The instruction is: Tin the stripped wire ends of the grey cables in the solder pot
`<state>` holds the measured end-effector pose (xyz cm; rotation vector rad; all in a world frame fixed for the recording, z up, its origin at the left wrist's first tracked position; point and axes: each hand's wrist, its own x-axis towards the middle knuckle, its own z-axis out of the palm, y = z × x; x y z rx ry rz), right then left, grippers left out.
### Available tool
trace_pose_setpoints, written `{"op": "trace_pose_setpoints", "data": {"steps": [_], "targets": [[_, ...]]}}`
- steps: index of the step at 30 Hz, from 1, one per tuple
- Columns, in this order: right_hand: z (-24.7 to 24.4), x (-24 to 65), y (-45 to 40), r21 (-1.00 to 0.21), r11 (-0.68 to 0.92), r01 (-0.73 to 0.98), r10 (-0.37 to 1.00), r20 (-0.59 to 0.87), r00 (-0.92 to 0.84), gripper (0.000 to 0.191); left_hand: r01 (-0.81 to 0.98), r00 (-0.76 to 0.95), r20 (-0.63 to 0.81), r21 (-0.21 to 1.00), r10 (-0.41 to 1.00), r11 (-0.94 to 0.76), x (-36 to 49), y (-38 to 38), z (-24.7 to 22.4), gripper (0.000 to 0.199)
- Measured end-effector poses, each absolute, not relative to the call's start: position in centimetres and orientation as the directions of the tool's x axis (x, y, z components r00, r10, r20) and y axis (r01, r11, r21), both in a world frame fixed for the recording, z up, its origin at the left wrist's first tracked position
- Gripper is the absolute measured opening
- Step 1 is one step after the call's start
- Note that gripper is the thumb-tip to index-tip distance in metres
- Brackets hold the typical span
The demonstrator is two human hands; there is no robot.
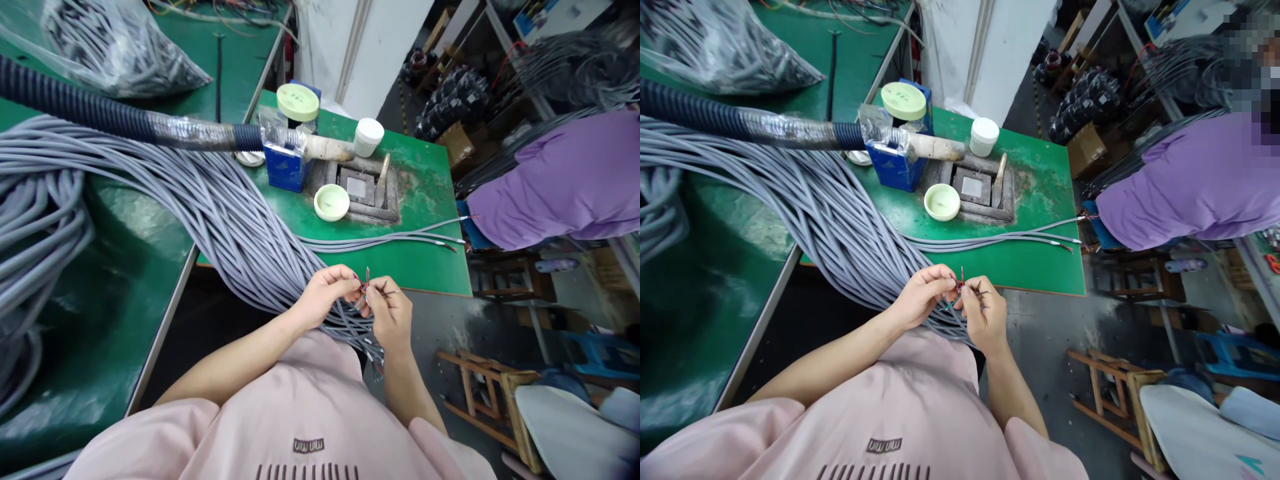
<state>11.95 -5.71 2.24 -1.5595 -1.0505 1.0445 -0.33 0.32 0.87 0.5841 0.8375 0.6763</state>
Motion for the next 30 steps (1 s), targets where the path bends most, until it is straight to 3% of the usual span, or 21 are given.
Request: {"op": "trace_pose_setpoints", "data": {"steps": [5, 14, 24, 30], "targets": [[1.0, 12.4, -5.7, -0.984, -0.102, 0.146, 0.974, -0.069, 0.214, 0.011, -0.279, 0.461, -0.444, 0.75, 0.769, 0.6, -0.3, 0.2, 0.8, 0.02], [1.2, 11.8, -5.4, -0.991, -0.024, 0.131, 0.949, 0.019, 0.315, 0.012, -0.275, 0.459, -0.455, 0.744, 0.763, 0.609, -0.1, 0.1, 0.9, 0.018], [0.2, 12.4, -5.0, -0.985, -0.162, -0.065, 0.959, -0.173, 0.223, 0.02, -0.342, 0.489, -0.423, 0.711, 0.763, 0.614, -0.3, 0.2, 0.5, 0.024], [-0.3, 12.2, -4.7, -0.989, -0.127, -0.075, 0.96, -0.141, 0.241, 0.015, -0.347, 0.493, -0.438, 0.693, 0.752, 0.632, -0.3, 0.3, 0.3, 0.025]]}}
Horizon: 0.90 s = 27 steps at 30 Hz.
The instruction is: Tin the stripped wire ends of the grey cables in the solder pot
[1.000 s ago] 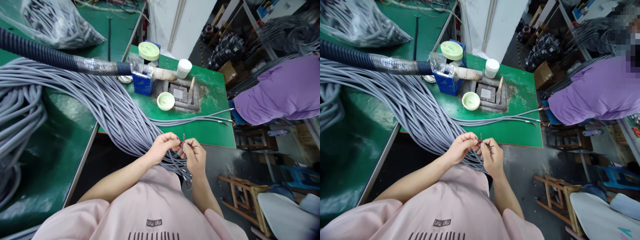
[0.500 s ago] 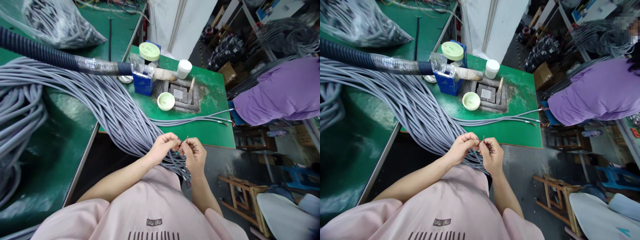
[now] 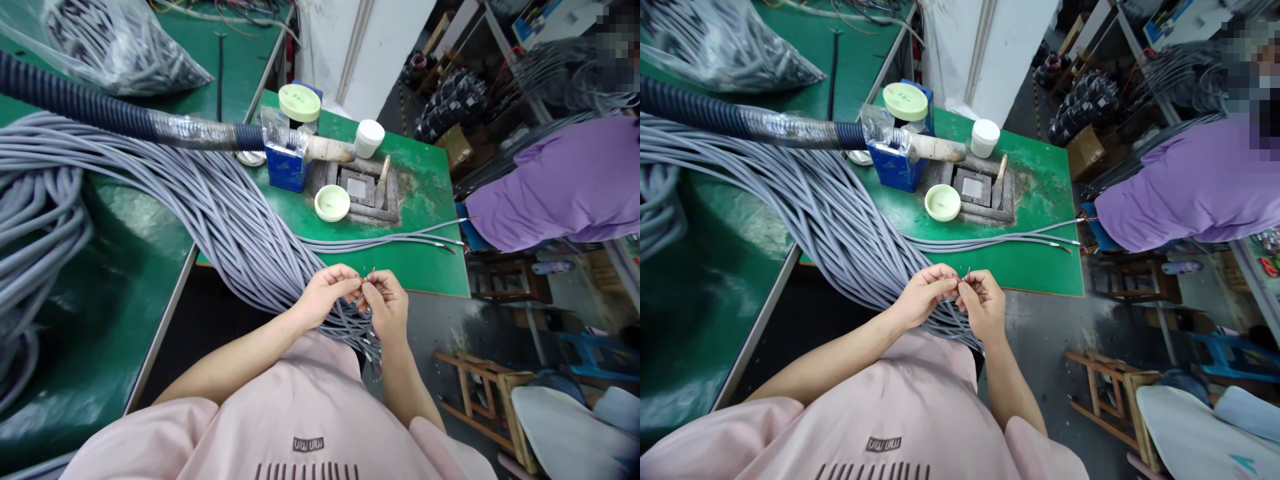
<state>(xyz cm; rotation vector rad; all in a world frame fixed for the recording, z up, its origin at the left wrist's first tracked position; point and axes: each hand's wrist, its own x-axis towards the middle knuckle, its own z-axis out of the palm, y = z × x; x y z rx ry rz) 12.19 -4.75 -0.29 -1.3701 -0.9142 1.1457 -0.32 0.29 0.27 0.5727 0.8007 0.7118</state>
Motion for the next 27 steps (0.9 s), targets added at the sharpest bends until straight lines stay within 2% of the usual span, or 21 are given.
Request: {"op": "trace_pose_setpoints", "data": {"steps": [10, 15, 19, 21, 24, 27], "targets": [[-0.5, 12.2, -4.2, -0.991, -0.135, 0.005, 0.942, -0.127, 0.31, 0.016, -0.351, 0.46, -0.492, 0.664, 0.739, 0.66, 0.0, 0.4, 0.1, 0.03], [-0.3, 12.7, -3.1, -0.992, -0.122, 0.02, 0.943, -0.11, 0.315, 0.017, -0.305, 0.399, -0.491, 0.725, 0.774, 0.617, 0.0, 0.6, 0.1, 0.035], [0.4, 13.4, -1.8, -0.993, -0.103, 0.053, 0.958, -0.084, 0.274, 0.016, -0.249, 0.42, -0.449, 0.778, 0.788, 0.576, -0.1, 0.6, 0.3, 0.039], [0.8, 14.2, -0.8, -0.991, -0.103, 0.087, 0.965, -0.078, 0.249, 0.016, -0.183, 0.418, -0.37, 0.86, 0.83, 0.476, -0.4, 0.9, 0.4, 0.035], [1.2, 15.9, 1.5, -0.985, -0.105, 0.134, 0.969, -0.072, 0.235, 0.015, 0.031, 0.391, -0.106, 0.994, 0.914, 0.102, -1.7, 1.9, 0.3, 0.018], [1.3, 18.0, 4.9, -0.978, -0.1, 0.182, 0.981, -0.066, 0.183, 0.014, 0.201, 0.371, 0.153, 0.95, 0.916, -0.24, -3.0, 3.4, -0.1, 0.012]]}}
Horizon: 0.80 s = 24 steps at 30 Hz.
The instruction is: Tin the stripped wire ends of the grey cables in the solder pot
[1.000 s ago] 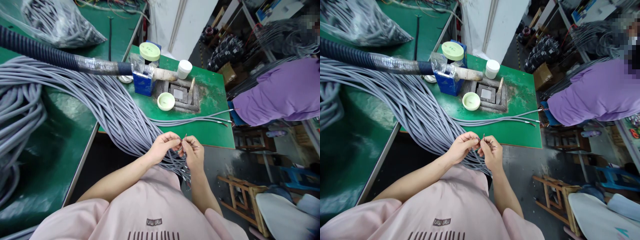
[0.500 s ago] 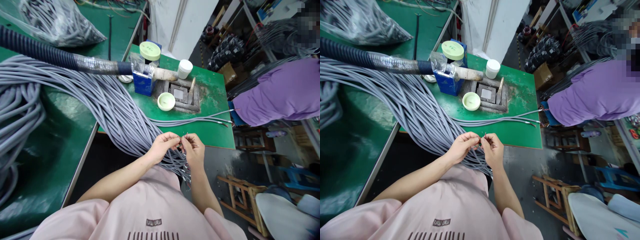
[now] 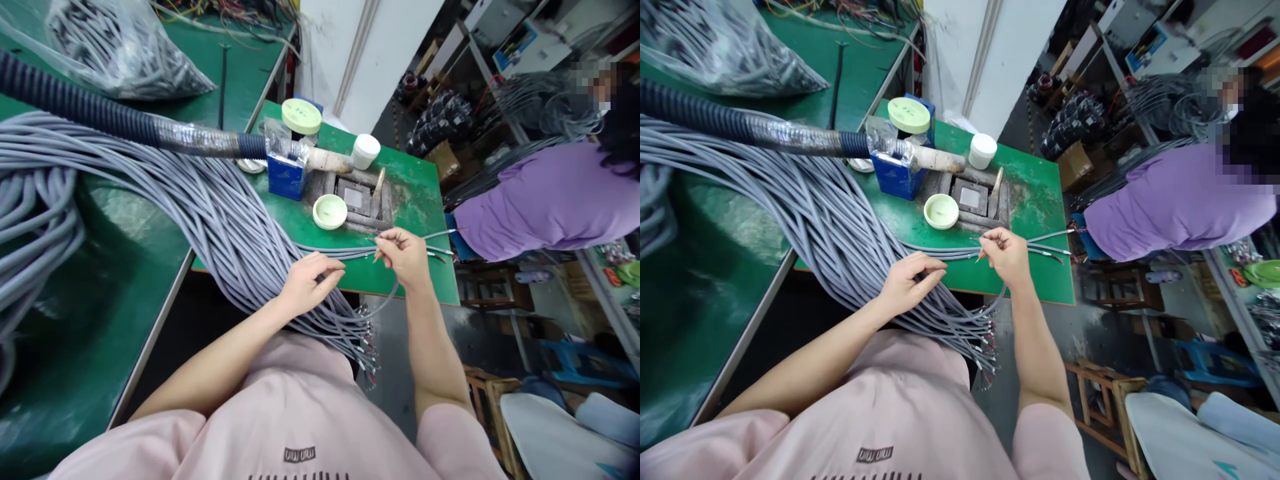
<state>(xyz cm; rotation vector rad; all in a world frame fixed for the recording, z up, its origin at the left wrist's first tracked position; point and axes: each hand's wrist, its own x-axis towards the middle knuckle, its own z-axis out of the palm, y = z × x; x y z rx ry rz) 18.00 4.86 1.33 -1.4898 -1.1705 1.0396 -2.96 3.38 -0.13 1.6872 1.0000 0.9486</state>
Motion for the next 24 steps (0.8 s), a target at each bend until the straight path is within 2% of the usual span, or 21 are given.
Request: {"op": "trace_pose_setpoints", "data": {"steps": [2, 5, 8, 10, 14, 19, 24], "targets": [[1.0, 19.2, 7.4, -0.968, -0.123, 0.218, 0.985, -0.092, 0.149, 0.013, 0.237, 0.381, 0.221, 0.915, 0.898, -0.326, -3.4, 4.1, -0.6, 0.012], [0.0, 20.4, 11.3, -0.941, -0.158, 0.298, 0.984, -0.124, 0.13, 0.01, 0.251, 0.44, 0.226, 0.898, 0.869, -0.361, -3.6, 4.3, -1.2, 0.012], [-1.3, 21.0, 14.6, -0.873, -0.167, 0.459, 0.984, -0.117, 0.136, 0.005, 0.287, 0.463, 0.231, 0.874, 0.856, -0.391, -3.6, 4.0, -1.8, 0.013], [-1.8, 21.0, 16.2, -0.777, -0.168, 0.606, 0.985, -0.113, 0.129, 0.003, 0.315, 0.474, 0.273, 0.836, 0.837, -0.45, -3.6, 3.9, -2.0, 0.013], [-2.0, 20.7, 18.3, -0.497, -0.131, 0.857, 0.99, -0.117, 0.084, 0.008, 0.328, 0.497, 0.417, 0.722, 0.761, -0.609, -3.8, 4.0, -2.3, 0.012], [-2.2, 20.0, 19.7, -0.365, -0.092, 0.927, 0.989, -0.143, 0.042, 0.013, 0.326, 0.459, 0.549, 0.627, 0.699, -0.707, -3.7, 4.1, -2.5, 0.009], [-2.3, 19.2, 20.4, -0.273, -0.07, 0.959, 0.982, -0.186, 0.019, 0.017, 0.332, 0.447, 0.573, 0.607, 0.687, -0.722, -3.6, 4.1, -2.4, 0.007]]}}
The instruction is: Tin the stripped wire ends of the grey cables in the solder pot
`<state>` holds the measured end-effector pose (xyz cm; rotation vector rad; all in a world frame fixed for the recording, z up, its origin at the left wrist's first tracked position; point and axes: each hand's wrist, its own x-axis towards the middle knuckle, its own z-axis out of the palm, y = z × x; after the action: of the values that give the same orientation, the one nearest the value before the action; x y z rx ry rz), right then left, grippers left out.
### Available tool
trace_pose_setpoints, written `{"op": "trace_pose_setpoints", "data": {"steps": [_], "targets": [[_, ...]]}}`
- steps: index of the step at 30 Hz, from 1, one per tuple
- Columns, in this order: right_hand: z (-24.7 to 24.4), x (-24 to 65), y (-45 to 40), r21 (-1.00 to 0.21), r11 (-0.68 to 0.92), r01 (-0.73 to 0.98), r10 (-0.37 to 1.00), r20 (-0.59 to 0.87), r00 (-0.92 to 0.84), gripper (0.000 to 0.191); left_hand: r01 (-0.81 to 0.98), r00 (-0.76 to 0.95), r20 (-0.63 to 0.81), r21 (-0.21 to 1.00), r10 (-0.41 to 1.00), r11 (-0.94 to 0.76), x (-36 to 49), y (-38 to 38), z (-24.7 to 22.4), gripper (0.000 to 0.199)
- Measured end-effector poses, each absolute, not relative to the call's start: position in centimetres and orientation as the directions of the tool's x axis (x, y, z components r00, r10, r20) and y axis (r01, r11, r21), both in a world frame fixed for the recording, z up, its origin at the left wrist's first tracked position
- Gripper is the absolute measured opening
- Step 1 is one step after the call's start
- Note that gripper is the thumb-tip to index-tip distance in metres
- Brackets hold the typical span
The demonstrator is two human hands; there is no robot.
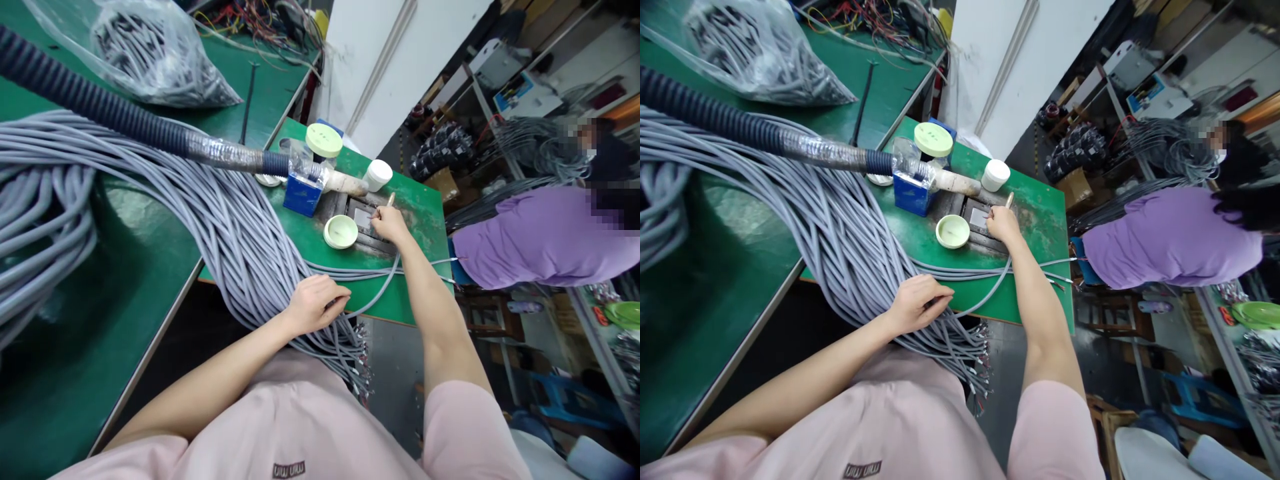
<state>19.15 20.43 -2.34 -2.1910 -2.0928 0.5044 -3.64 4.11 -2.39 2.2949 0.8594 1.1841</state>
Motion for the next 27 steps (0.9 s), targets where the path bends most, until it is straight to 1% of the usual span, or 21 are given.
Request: {"op": "trace_pose_setpoints", "data": {"steps": [8, 14, 15, 16, 17, 18, 19, 20, 21, 23, 25, 27], "targets": [[-2.5, 18.2, 20.9, -0.197, -0.075, 0.977, 0.971, -0.237, 0.027, 0.022, 0.333, 0.446, 0.58, 0.6, 0.682, -0.728, -3.8, 4.2, -2.2, 0.006], [-2.4, 18.4, 21.1, -0.218, -0.077, 0.973, 0.975, -0.219, 0.028, 0.021, 0.335, 0.442, 0.591, 0.589, 0.675, -0.735, -3.7, 4.2, -2.2, 0.007], [-2.2, 18.5, 20.9, -0.242, -0.079, 0.967, 0.979, -0.2, 0.03, 0.019, 0.336, 0.441, 0.591, 0.589, 0.675, -0.735, -3.7, 4.2, -2.3, 0.007], [-1.8, 18.5, 20.5, -0.298, -0.085, 0.951, 0.984, -0.175, 0.033, 0.016, 0.338, 0.439, 0.592, 0.588, 0.676, -0.735, -3.7, 4.2, -2.3, 0.007], [-1.3, 18.6, 19.8, -0.392, -0.097, 0.915, 0.987, -0.155, 0.038, 0.013, 0.339, 0.437, 0.592, 0.589, 0.677, -0.734, -3.7, 4.2, -2.3, 0.007], [-0.8, 18.6, 18.9, -0.517, -0.117, 0.848, 0.988, -0.146, 0.047, 0.012, 0.34, 0.435, 0.592, 0.59, 0.679, -0.732, -3.7, 4.2, -2.4, 0.007], [-0.1, 18.5, 17.7, -0.654, -0.142, 0.743, 0.987, -0.154, 0.052, 0.013, 0.341, 0.433, 0.59, 0.592, 0.681, -0.73, -3.7, 4.2, -2.4, 0.007], [0.5, 18.4, 16.3, -0.775, -0.174, 0.607, 0.982, -0.182, 0.048, 0.018, 0.343, 0.433, 0.587, 0.595, 0.684, -0.727, -3.7, 4.2, -2.4, 0.007], [1.2, 18.2, 14.6, -0.858, -0.207, 0.469, 0.976, -0.217, 0.034, 0.026, 0.343, 0.435, 0.583, 0.598, 0.686, -0.725, -3.7, 4.2, -2.4, 0.008], [2.5, 17.7, 10.9, -0.94, -0.217, 0.262, 0.972, -0.233, -0.03, 0.04, 0.339, 0.444, 0.572, 0.605, 0.69, -0.72, -3.7, 4.2, -2.4, 0.008], [3.4, 17.1, 7.2, -0.967, -0.206, 0.149, 0.975, -0.217, -0.058, 0.05, 0.338, 0.451, 0.56, 0.613, 0.695, -0.714, -3.7, 4.2, -2.3, 0.009], [3.9, 16.6, 4.0, -0.974, -0.212, 0.076, 0.976, -0.216, -0.042, 0.055, 0.34, 0.454, 0.546, 0.625, 0.704, -0.703, -3.7, 4.1, -2.2, 0.008]]}}
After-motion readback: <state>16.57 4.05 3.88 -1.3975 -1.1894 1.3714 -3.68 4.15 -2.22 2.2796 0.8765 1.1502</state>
